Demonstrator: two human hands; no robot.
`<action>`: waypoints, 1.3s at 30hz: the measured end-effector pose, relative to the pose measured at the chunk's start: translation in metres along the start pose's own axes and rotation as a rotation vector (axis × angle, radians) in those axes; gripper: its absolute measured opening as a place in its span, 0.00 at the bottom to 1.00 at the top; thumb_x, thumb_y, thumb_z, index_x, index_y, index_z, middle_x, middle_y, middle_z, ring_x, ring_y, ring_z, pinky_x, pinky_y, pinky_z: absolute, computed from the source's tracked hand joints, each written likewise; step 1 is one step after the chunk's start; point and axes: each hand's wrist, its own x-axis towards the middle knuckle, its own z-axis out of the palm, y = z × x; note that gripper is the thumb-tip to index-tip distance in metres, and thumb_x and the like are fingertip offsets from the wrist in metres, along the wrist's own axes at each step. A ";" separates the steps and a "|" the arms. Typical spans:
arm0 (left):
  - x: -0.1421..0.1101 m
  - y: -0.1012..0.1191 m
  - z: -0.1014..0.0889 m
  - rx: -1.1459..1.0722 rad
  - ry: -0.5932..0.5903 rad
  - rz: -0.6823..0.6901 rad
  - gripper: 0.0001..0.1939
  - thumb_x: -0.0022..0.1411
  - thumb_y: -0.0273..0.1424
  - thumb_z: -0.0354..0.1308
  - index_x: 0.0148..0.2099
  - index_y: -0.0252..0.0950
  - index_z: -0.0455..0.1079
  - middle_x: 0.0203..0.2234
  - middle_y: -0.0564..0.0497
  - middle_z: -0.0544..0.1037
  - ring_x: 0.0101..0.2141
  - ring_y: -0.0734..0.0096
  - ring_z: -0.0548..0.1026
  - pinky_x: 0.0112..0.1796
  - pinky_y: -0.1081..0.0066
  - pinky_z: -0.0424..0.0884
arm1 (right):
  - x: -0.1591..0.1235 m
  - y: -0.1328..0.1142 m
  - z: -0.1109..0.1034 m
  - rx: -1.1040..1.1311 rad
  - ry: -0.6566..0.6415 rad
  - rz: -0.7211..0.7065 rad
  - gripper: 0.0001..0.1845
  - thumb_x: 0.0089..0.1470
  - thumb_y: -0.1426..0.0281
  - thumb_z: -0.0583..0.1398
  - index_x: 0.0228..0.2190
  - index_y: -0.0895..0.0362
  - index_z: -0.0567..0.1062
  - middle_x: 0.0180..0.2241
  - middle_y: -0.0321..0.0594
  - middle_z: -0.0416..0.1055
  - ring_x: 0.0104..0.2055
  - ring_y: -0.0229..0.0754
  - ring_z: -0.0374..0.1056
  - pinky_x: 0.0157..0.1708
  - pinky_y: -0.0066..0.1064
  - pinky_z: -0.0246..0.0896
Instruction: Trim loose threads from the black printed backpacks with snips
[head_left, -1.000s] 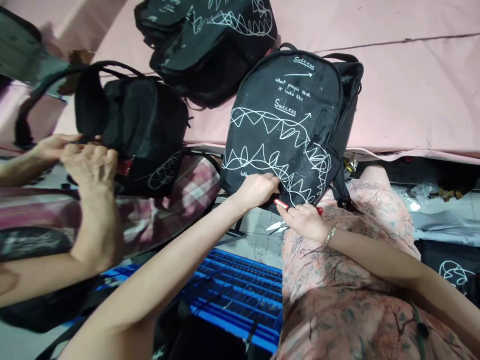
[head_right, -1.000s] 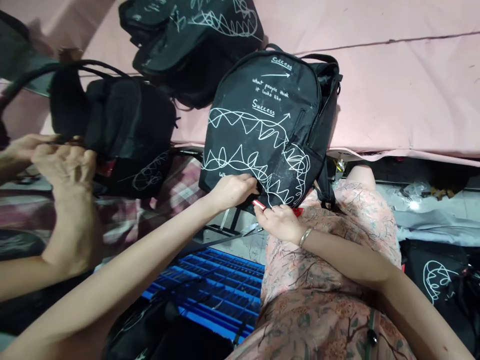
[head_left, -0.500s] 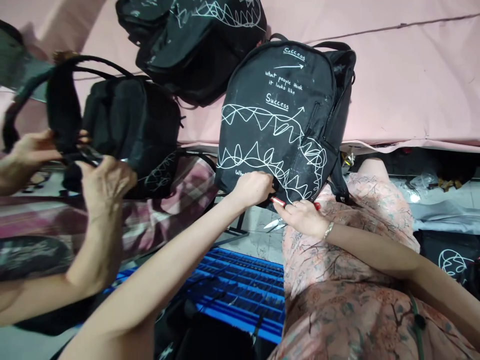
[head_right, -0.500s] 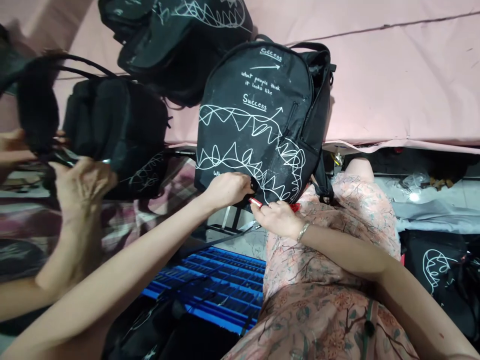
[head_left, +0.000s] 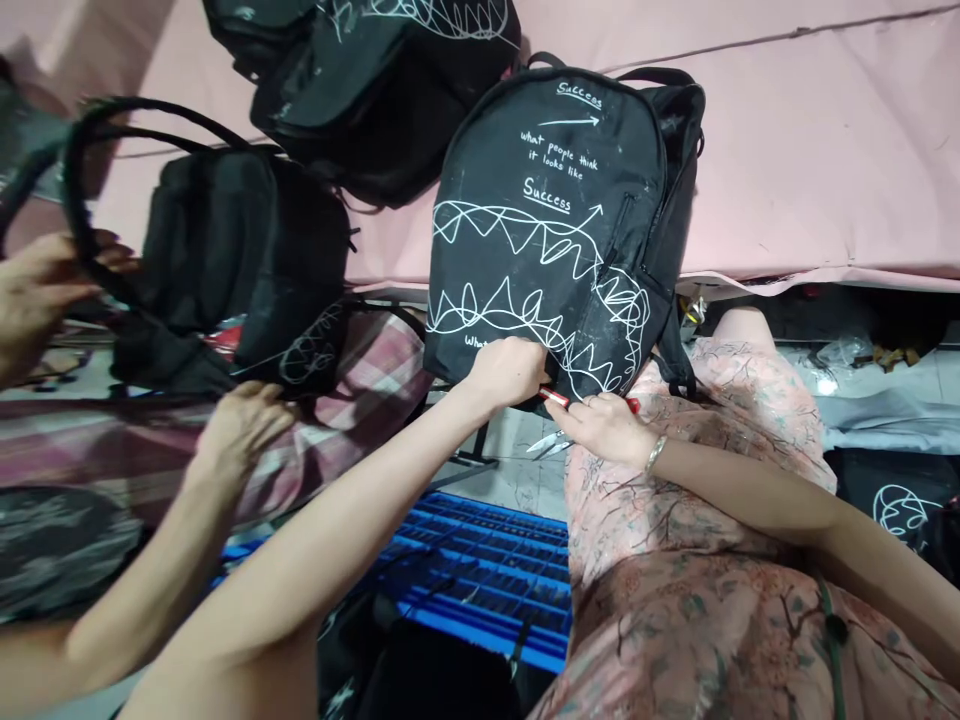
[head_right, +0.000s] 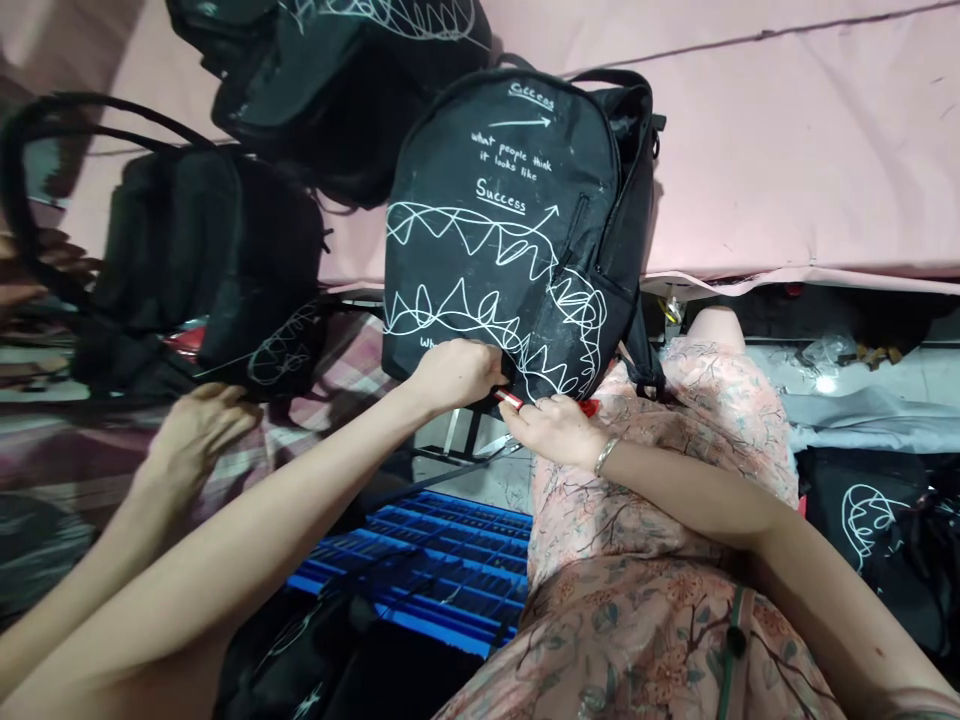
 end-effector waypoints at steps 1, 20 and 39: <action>0.000 0.001 0.000 0.012 0.019 -0.017 0.13 0.53 0.33 0.49 0.34 0.33 0.73 0.31 0.40 0.77 0.34 0.54 0.76 0.31 0.65 0.68 | 0.000 0.000 0.000 -0.001 -0.001 0.005 0.20 0.59 0.77 0.46 0.52 0.60 0.63 0.30 0.40 0.72 0.31 0.38 0.66 0.30 0.32 0.56; -0.003 0.006 -0.002 0.027 0.028 0.047 0.12 0.53 0.34 0.50 0.32 0.33 0.72 0.31 0.41 0.78 0.34 0.53 0.76 0.30 0.64 0.68 | -0.004 0.002 -0.001 0.036 0.025 -0.005 0.19 0.59 0.78 0.47 0.51 0.61 0.63 0.29 0.41 0.72 0.30 0.38 0.66 0.29 0.32 0.55; -0.041 -0.001 0.074 -0.672 0.584 0.028 0.15 0.62 0.34 0.46 0.41 0.36 0.72 0.32 0.46 0.74 0.36 0.67 0.71 0.38 0.68 0.68 | -0.008 0.004 0.013 0.014 0.192 -0.042 0.19 0.61 0.77 0.45 0.51 0.59 0.65 0.25 0.37 0.70 0.29 0.36 0.65 0.28 0.31 0.52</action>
